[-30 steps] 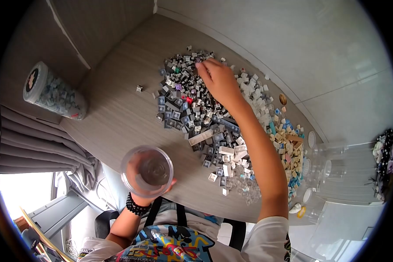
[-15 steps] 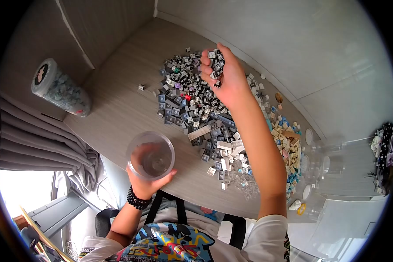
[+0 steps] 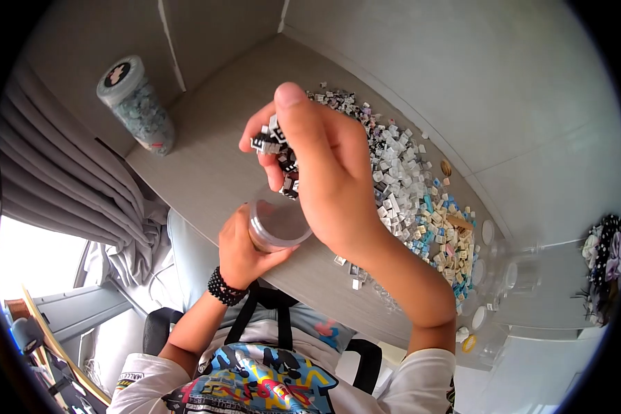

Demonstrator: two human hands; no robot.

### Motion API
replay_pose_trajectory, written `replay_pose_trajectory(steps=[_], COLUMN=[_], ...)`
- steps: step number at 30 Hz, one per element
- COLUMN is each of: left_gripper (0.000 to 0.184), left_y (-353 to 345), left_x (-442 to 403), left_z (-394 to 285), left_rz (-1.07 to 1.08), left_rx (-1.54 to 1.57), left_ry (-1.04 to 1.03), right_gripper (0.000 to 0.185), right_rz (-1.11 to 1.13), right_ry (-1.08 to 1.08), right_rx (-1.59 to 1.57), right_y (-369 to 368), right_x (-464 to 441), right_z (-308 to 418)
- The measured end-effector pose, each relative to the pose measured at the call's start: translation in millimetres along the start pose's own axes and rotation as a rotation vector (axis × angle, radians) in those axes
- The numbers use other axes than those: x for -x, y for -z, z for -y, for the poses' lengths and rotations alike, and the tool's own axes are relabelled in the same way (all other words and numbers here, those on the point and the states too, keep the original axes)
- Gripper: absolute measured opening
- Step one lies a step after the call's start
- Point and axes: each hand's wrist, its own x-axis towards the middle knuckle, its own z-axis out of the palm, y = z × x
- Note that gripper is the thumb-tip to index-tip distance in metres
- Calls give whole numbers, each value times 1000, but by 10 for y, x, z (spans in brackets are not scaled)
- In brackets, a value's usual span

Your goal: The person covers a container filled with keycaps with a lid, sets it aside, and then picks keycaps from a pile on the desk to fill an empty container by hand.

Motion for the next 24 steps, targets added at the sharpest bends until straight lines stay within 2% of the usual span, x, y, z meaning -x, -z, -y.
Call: replay_pose_trajectory(steps=[4,7,8,10,11,15,20,24], left_gripper=[78,84,84,84,84,83,83,83], left_y=[24,-3,-12,-26,-25,-6,1,13], left_x=[-13,6,7,8,7,2,1,-2], left_z=[-20,1,12,26,24,5,29,-2], left_rz=[10,-19,-24,-29,-32,-24,-37,-18], left_rx=[-27,-27,-25,-11,-8,-10,-16,3], left_ry=[-12,10,11,-8,-6,-6,-37,-6], right_gripper=[53,45,45,43,28,28,52,57], right_rz=[16,115,119,152,152,121,-26,43], right_ry=[134,463,464,439,405,400,-38,-87], right_rx=[187,563,565,567,533,468,129,14], right_y=[-19,89,84,68,49,28,-50,15], right_x=[105,139,147,172,185,194,204,136], right_z=[-14,-26,-48,-92,-99,-192,6,2])
